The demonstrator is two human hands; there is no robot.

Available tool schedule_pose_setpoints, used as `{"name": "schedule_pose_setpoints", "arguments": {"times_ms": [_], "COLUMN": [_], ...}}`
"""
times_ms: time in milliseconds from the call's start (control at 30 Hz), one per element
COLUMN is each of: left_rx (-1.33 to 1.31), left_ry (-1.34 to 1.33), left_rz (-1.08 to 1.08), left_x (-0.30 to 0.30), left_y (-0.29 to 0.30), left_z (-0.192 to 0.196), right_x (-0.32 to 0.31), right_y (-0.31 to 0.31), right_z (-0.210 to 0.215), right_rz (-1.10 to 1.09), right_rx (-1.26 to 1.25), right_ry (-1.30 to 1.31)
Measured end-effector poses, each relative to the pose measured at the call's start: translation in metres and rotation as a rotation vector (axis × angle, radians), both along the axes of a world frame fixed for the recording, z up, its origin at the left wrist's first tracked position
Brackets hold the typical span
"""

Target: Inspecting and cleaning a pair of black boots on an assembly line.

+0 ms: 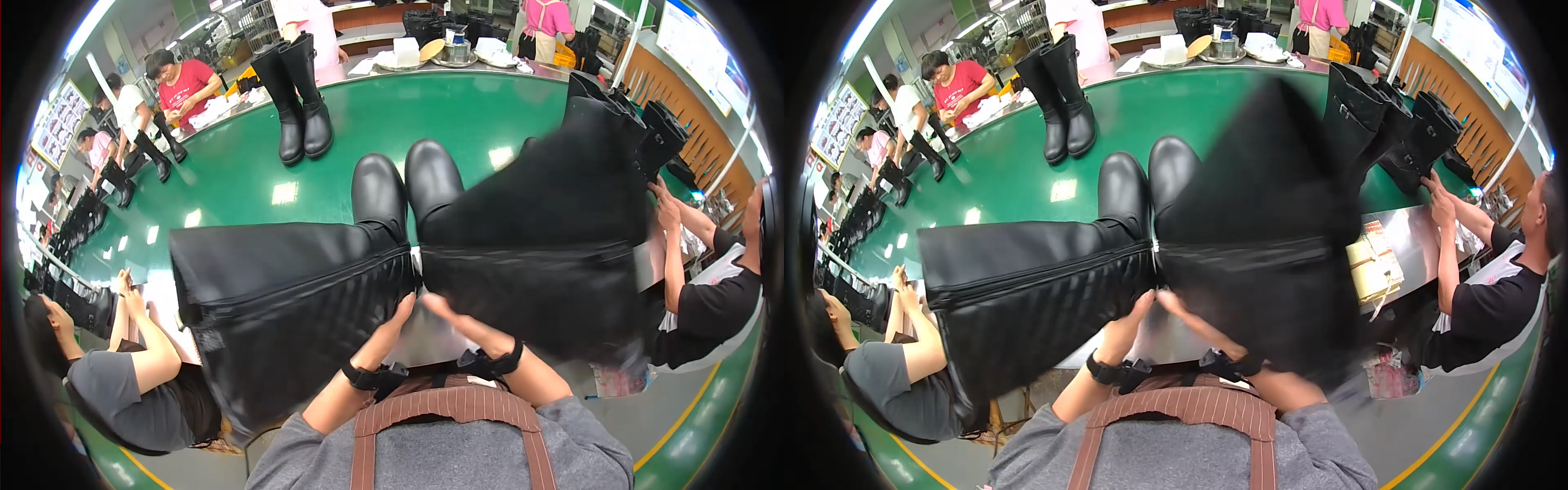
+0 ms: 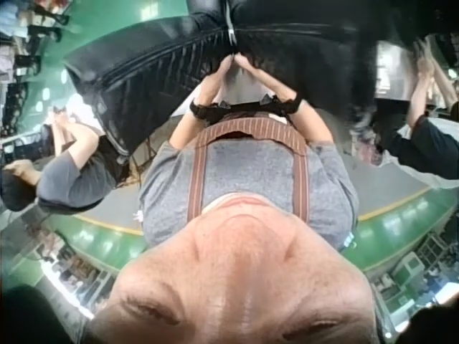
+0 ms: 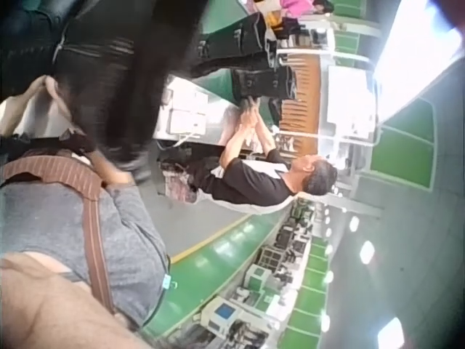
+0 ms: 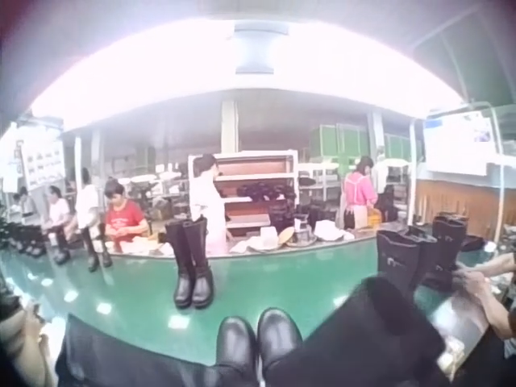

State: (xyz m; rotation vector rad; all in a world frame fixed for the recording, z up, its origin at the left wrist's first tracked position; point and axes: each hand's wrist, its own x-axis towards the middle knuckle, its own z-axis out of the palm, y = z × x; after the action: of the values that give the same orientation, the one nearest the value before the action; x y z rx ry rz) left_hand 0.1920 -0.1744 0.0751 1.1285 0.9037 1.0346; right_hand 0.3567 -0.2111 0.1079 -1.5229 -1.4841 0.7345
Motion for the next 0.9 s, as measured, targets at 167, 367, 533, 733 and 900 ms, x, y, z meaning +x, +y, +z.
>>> {"name": "schedule_pose_setpoints", "arguments": {"times_ms": [167,367,533,733,900], "left_rx": [-0.041,-0.01,0.052,0.853,0.965], "left_ry": [-0.069,-0.064,-0.043,0.317,0.542], "left_rz": [-0.021,-0.034,-0.06,0.237,0.199], "left_x": [-0.001,-0.009,-0.018,-0.029,-0.009], "left_y": [-0.006,-0.006,-0.01,-0.013,0.017], "left_z": [0.006,0.0,0.006,0.044,0.064], "right_x": [0.015,0.026,0.027,0.054,0.061], "right_y": [0.003,0.042,0.063,0.083,0.097], "right_z": [0.006,-0.027,-0.054,-0.06,-0.067], "right_rz": [0.116,0.087,0.264,0.345,0.325], "right_rx": [0.238,0.067,-0.004,-0.207,-0.185], "right_ry": [-0.142,0.775,1.248,1.36,1.382]}}
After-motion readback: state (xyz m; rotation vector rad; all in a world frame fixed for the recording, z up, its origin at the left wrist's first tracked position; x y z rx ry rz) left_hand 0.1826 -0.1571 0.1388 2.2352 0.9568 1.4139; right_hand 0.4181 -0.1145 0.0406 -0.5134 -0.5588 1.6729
